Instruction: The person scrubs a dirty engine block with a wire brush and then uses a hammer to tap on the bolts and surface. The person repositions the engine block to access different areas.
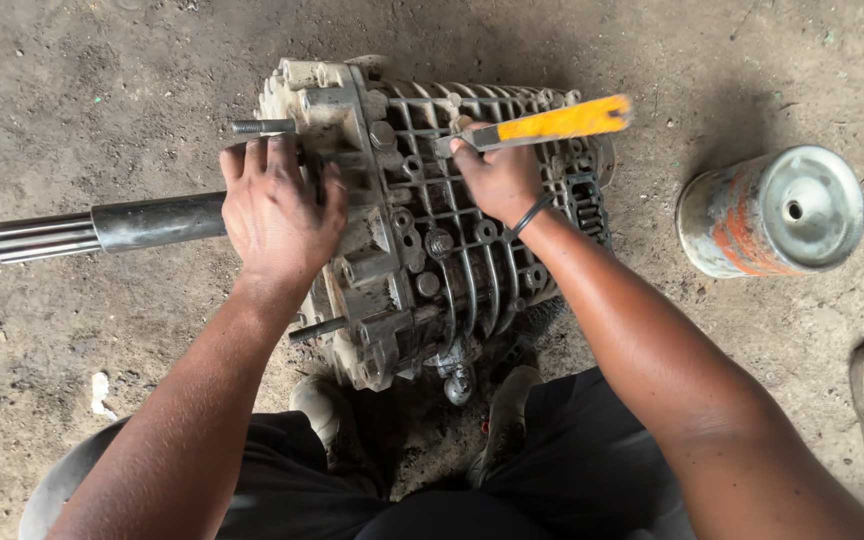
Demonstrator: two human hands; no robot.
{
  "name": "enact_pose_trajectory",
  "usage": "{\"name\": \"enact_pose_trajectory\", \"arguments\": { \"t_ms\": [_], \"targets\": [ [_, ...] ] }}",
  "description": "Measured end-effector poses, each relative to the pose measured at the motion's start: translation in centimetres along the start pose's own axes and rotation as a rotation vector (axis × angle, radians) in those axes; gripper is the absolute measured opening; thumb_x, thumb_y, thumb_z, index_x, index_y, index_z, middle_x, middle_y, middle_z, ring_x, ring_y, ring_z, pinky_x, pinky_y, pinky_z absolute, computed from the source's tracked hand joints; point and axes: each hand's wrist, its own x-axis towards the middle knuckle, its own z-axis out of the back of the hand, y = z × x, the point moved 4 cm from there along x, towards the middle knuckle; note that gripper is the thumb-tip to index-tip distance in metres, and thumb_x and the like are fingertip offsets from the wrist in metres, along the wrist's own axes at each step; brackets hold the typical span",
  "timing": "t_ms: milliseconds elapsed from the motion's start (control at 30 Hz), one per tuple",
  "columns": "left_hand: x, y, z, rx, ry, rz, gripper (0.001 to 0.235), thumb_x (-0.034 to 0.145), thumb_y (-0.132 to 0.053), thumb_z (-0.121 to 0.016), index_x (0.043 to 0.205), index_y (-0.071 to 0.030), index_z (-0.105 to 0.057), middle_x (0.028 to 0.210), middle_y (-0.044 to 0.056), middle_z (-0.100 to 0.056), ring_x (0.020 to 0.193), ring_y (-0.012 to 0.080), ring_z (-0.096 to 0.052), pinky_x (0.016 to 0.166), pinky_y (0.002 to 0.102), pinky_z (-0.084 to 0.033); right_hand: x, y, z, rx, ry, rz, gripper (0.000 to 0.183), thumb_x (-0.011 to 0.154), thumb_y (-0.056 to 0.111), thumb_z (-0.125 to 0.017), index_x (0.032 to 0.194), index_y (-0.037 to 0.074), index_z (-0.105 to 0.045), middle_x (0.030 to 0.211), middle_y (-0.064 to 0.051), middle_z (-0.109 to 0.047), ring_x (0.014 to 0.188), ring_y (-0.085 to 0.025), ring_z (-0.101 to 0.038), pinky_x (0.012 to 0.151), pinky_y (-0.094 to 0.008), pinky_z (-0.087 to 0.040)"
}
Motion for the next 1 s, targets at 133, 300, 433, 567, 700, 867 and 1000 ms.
{"name": "enact_pose_trajectory", "arguments": {
  "t_ms": [133,300,433,567,700,867,1000],
  "targets": [
    [-0.3,-0.5,0.4,0.018,-0.075,-0.054,0.048,0.095,-0.029,-0.068,0.126,0.007,-0.060,0.110,0.025,-0.064,0.103,0.0395,-0.055,0.083,0.047,-0.050,-0.2,0.6,-1.0,-0.042,0.009,-0.154,0.011,0.103,0.010,-0.068,0.096,0.001,-0.070,0.073,-0.004,-0.067,0.064,-0.012,-0.064,0.059,-0.029,-0.051],
    [0.1,-0.5,-0.2,0.168,-0.065,-0.134,0.042,0.101,-0.031,-0.067,0.122,0.005,-0.062,0.106,0.024,-0.064,0.110,0.0334,-0.057,0.103,0.050,-0.048,-0.6,1.4,-2.7,0.146,0.110,-0.740,0.018,0.103,0.017,-0.062,0.094,0.004,-0.068,0.066,-0.002,-0.066,0.052,-0.014,-0.060,0.047,-0.031,-0.049],
    [0.0,-0.4,0.0,0.040,-0.033,-0.058,0.047,0.095,-0.028,-0.067,0.123,0.008,-0.062,0.106,0.027,-0.064,0.104,0.0394,-0.056,0.092,0.047,-0.044,0.9,1.1,-1.9,0.093,0.001,-0.508,0.011,0.097,0.014,-0.066,0.089,0.006,-0.069,0.069,-0.002,-0.068,0.055,-0.012,-0.065,0.047,-0.031,-0.051],
    [-0.2,-0.2,0.5,-0.001,-0.042,-0.078,0.038,0.098,-0.027,-0.066,0.120,0.004,-0.064,0.108,0.024,-0.065,0.106,0.0365,-0.058,0.097,0.046,-0.043,1.2,1.3,-0.8,-0.239,0.030,-0.172,0.013,0.097,0.013,-0.070,0.086,0.006,-0.069,0.068,-0.006,-0.068,0.058,-0.015,-0.064,0.053,-0.034,-0.049],
    [0.0,-0.4,0.0,0.036,0.000,-0.069,0.035,0.098,-0.026,-0.065,0.115,0.005,-0.064,0.098,0.022,-0.066,0.098,0.0335,-0.061,0.097,0.047,-0.043,0.6,1.9,-1.4,0.021,0.054,-0.438,0.019,0.098,0.019,-0.066,0.084,0.006,-0.063,0.064,-0.004,-0.067,0.054,-0.013,-0.067,0.053,-0.034,-0.053],
    [0.1,0.0,-0.2,0.045,-0.030,-0.117,0.036,0.099,-0.025,-0.064,0.117,0.005,-0.064,0.094,0.021,-0.066,0.093,0.0321,-0.063,0.097,0.047,-0.042,1.0,0.6,-0.1,-0.056,0.170,-0.482,0.024,0.102,0.021,-0.065,0.081,0.008,-0.066,0.063,0.001,-0.066,0.053,-0.012,-0.064,0.050,-0.031,-0.050],
    [0.1,-0.3,-0.1,0.037,-0.033,-0.111,0.031,0.100,-0.025,-0.064,0.113,0.003,-0.064,0.096,0.020,-0.066,0.095,0.0313,-0.063,0.098,0.047,-0.042,1.1,1.6,-0.8,-0.142,0.040,-0.151,0.018,0.100,0.014,-0.068,0.083,0.007,-0.069,0.070,-0.001,-0.068,0.059,-0.012,-0.065,0.053,-0.031,-0.051]
  ]
}}
